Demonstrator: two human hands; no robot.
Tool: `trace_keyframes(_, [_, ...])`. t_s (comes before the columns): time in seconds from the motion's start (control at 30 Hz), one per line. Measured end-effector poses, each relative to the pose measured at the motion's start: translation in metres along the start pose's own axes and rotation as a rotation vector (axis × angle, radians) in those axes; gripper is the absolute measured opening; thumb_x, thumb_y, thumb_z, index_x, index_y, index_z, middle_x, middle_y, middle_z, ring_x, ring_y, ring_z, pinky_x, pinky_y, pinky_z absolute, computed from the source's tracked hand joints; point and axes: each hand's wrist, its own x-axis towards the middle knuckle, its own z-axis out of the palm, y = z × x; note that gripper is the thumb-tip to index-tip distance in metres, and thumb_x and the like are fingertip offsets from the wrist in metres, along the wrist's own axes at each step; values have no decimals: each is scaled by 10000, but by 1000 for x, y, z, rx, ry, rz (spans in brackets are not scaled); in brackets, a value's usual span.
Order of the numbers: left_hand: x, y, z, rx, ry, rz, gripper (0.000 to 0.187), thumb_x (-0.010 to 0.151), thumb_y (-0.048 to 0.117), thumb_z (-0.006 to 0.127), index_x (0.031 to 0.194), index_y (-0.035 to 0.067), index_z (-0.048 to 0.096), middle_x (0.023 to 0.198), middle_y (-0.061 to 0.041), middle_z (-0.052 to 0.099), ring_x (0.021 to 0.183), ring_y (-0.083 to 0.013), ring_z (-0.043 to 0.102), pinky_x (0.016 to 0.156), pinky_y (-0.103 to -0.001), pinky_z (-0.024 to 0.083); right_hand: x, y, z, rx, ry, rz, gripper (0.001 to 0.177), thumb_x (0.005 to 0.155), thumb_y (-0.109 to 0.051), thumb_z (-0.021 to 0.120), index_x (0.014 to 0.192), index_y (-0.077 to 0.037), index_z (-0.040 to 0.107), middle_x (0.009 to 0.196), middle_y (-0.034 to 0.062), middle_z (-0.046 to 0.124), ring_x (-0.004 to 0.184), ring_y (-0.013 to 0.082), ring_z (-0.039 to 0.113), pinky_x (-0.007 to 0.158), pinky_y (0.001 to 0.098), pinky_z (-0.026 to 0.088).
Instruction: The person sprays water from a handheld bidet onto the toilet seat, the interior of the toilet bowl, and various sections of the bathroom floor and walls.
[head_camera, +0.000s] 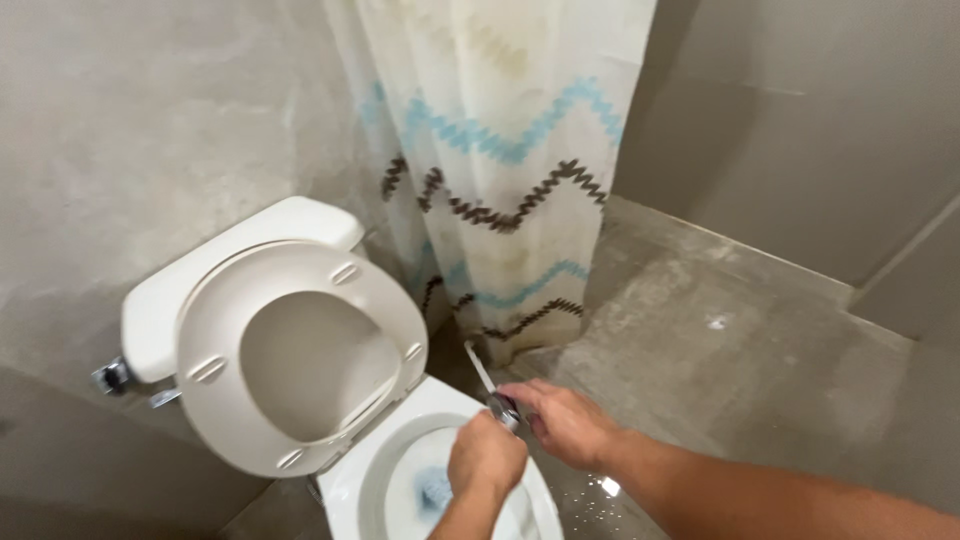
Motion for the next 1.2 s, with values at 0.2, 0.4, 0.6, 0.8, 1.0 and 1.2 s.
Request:
trace_keyframes(0.2, [-10,-12,20,24,-19,-70,348,926,372,649,1141,99,660,1127,-143,734,1099,-342,702,921,-465,567,-13,-12,19,110,-86,102,644,848,11,554,1403,-313,521,1408,-25,574,1161,305,628,967,403,533])
trace_keyframes(0.4, [-8,-11,15,15,133,-107,335,959,373,593,1138,95,647,1080,-166,753,1068,-364,710,920,-478,547,-2,-6,16,189,-76,-93,744,814,64,544,1459,-298,463,1439,7,528,1188,327,590,969,418,516])
trace_keyframes(0.6, [-10,-3,-2,29,105,-232,306,977,360,568,1128,117,676,1077,-120,764,1055,-328,724,889,-458,570,13,-10,20,252,-127,-86,694,854,61,519,1443,-306,493,1404,10,577,1169,310,616,971,412,522])
trace_keyframes(0.8, [-5,27,-5,140,67,-205,296,898,305,668,1127,121,696,1101,-95,751,1061,-303,722,879,-443,579,9,9,19,341,6,-48,663,850,27,577,1430,-286,502,1345,43,607,1123,311,638,936,404,540])
trace_keyframes(1.0, [-3,55,6,246,-82,-239,328,876,325,705,1130,119,733,1135,-85,761,1068,-281,739,892,-409,590,0,37,28,384,51,66,639,832,20,595,1392,-283,546,1256,51,656,1076,299,659,918,407,544])
trace_keyframes(1.2, [-2,57,39,278,-110,-174,267,903,235,660,1149,154,724,1187,-96,747,1133,-294,714,917,-413,583,8,93,74,741,100,149,509,867,27,474,1243,-189,740,1101,42,782,985,224,741,903,347,573])
